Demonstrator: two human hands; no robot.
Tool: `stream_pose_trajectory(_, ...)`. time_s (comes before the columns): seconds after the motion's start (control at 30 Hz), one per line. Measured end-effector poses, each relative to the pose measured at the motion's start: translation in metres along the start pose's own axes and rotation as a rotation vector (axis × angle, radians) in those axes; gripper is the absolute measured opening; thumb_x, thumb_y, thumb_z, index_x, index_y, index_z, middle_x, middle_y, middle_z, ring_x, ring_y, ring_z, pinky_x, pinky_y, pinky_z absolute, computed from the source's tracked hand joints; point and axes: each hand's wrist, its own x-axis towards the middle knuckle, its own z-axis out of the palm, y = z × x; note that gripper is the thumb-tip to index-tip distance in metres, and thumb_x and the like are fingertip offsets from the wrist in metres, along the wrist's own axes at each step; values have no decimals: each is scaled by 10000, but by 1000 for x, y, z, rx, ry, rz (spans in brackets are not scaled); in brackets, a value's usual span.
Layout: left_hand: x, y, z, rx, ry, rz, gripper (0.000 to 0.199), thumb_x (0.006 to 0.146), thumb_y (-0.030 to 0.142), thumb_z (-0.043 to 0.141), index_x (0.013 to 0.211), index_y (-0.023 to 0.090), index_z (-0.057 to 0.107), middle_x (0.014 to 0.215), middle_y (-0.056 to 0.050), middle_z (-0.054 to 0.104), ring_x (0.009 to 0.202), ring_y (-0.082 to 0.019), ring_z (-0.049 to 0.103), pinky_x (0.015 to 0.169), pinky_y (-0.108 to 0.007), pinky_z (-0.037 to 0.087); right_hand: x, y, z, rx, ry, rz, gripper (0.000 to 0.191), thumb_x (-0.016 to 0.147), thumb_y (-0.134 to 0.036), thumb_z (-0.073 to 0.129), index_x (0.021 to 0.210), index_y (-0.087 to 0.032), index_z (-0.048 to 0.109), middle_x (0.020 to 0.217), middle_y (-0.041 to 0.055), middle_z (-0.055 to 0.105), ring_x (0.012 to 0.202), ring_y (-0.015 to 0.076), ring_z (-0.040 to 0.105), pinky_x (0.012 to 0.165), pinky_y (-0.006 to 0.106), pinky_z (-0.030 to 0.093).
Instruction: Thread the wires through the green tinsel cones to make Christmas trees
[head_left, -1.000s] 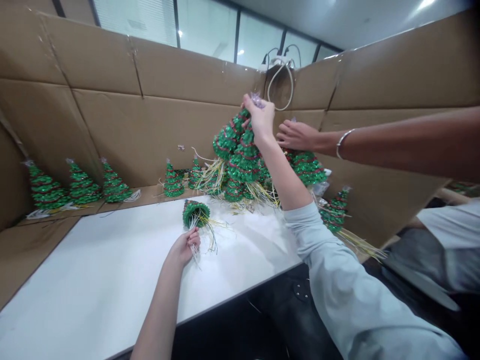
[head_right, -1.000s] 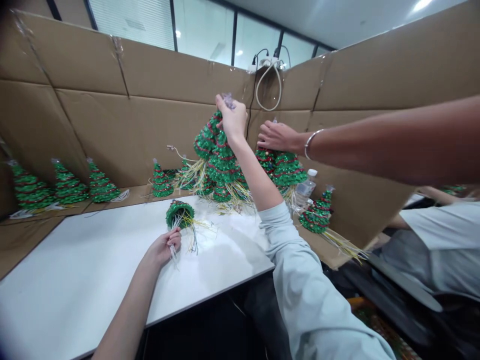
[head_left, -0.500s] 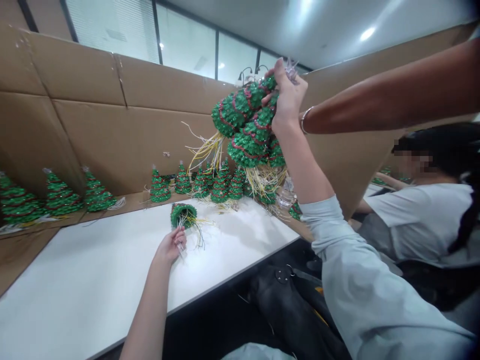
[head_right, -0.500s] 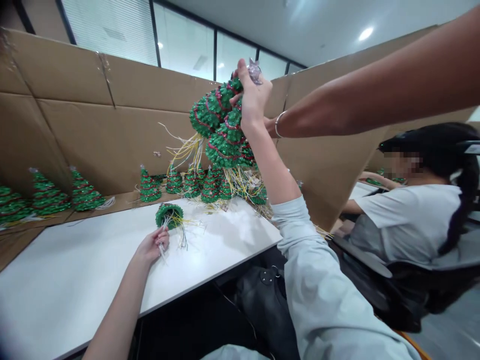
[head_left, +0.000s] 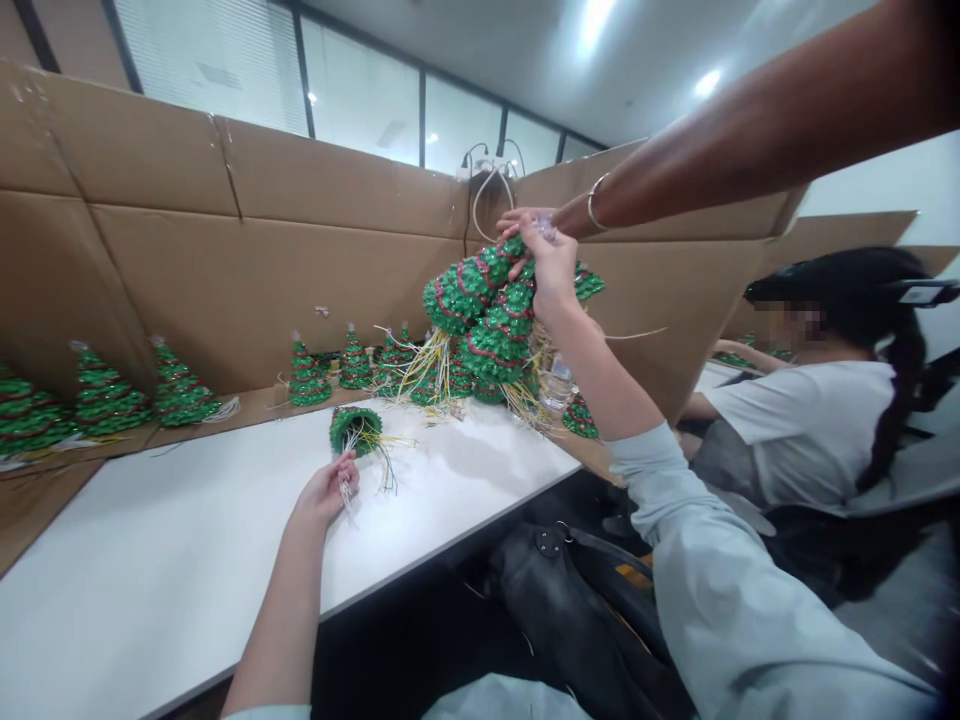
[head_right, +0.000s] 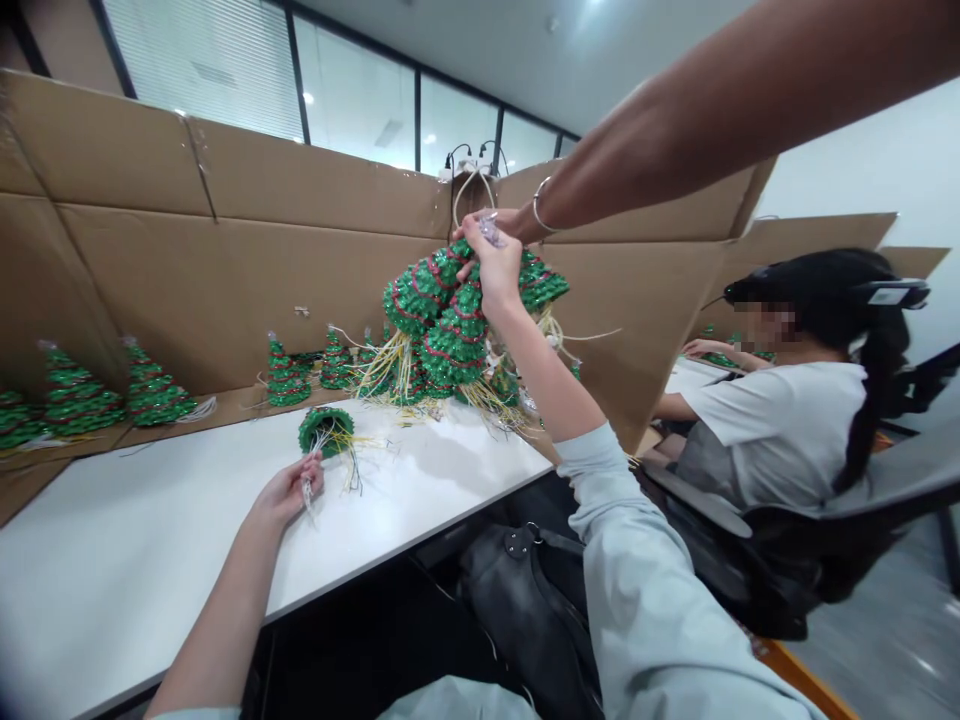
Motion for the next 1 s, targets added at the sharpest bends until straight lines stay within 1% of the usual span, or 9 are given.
stream_pose_trajectory(0.1, -9, 1, 4, 414, 79, 130, 139, 810, 135, 423, 763, 99, 549, 581, -17, 485, 527, -108, 518, 541, -247, 467, -14, 8, -5, -9, -51, 47, 462, 711, -636, 519, 780, -190, 616, 796, 27, 638, 517, 86, 549, 396, 205, 406)
stream_pose_trajectory(0.17, -18, 0, 11, 814, 348, 470, 121, 772, 213, 474, 741, 127, 554, 653, -71, 550, 645, -196, 569, 598, -331, 471, -24, 6, -13, 2, -114, 75, 411, 707, -593, 563, 742, -189, 631, 762, 13, 638, 446, 65, 511, 383, 202, 385)
stream_pose_trajectory(0.23, -25, -5, 27, 887, 457, 670, 111, 730, 208, 501, 803, 141, 553, 829, -123, 584, 884, -266, 558, 758, -402, 444, -35, 1, -26, 25, -208, 106, 358, 712, -543, 591, 713, -190, 648, 735, 4, 639, 397, 53, 480, 367, 202, 362)
stream_pose_trajectory(0.27, -26, -10, 39, 993, 521, 917, 148, 732, 210, 483, 840, 138, 555, 900, -140, 584, 948, -279, 537, 807, -423, 420, -42, -2, -35, 46, -257, 123, 333, 718, -518, 599, 711, -191, 658, 725, 3, 640, 380, 51, 472, 361, 204, 355)
stream_pose_trajectory(0.33, -18, -24, 69, 1156, 435, 1186, 162, 736, 197, 451, 842, 149, 564, 936, -137, 593, 971, -268, 528, 865, -429, 392, -55, -6, -57, 109, -328, 165, 302, 718, -490, 611, 693, -193, 665, 728, 6, 647, 349, 49, 455, 344, 211, 347)
stream_pose_trajectory(0.43, 19, -55, 121, 1292, -79, 955, 158, 739, 166, 438, 812, 169, 579, 844, -79, 637, 800, -194, 591, 763, -331, 455, -77, -7, -92, 172, -436, 296, 286, 690, -479, 641, 684, -194, 667, 775, 31, 665, 318, 54, 429, 300, 224, 325)
stream_pose_trajectory(0.5, 56, -78, 152, 1296, -268, 795, 177, 741, 152, 459, 865, 157, 584, 912, -84, 652, 840, -181, 604, 780, -305, 456, -90, -4, -115, 159, -502, 371, 280, 666, -461, 671, 677, -182, 668, 766, 52, 670, 320, 66, 436, 282, 228, 320)
stream_pose_trajectory(0.73, 167, -139, 214, 1356, -166, 747, 547, 694, 165, 579, 1206, 46, 430, 1257, -218, 479, 1212, -263, 423, 998, -348, 320, -108, 26, -170, 40, -353, 462, 221, 717, -386, 647, 732, -167, 672, 722, 60, 668, 320, 82, 454, 339, 249, 394)
stream_pose_trajectory(1.0, 210, -167, 245, 1143, -155, 701, 798, 655, 347, 679, 1308, 121, 279, 1376, -214, 316, 1304, -296, 280, 1046, -361, 233, -94, 49, -178, -71, -208, 464, 163, 703, -387, 641, 696, -228, 678, 725, 52, 669, 336, 110, 454, 423, 309, 453)
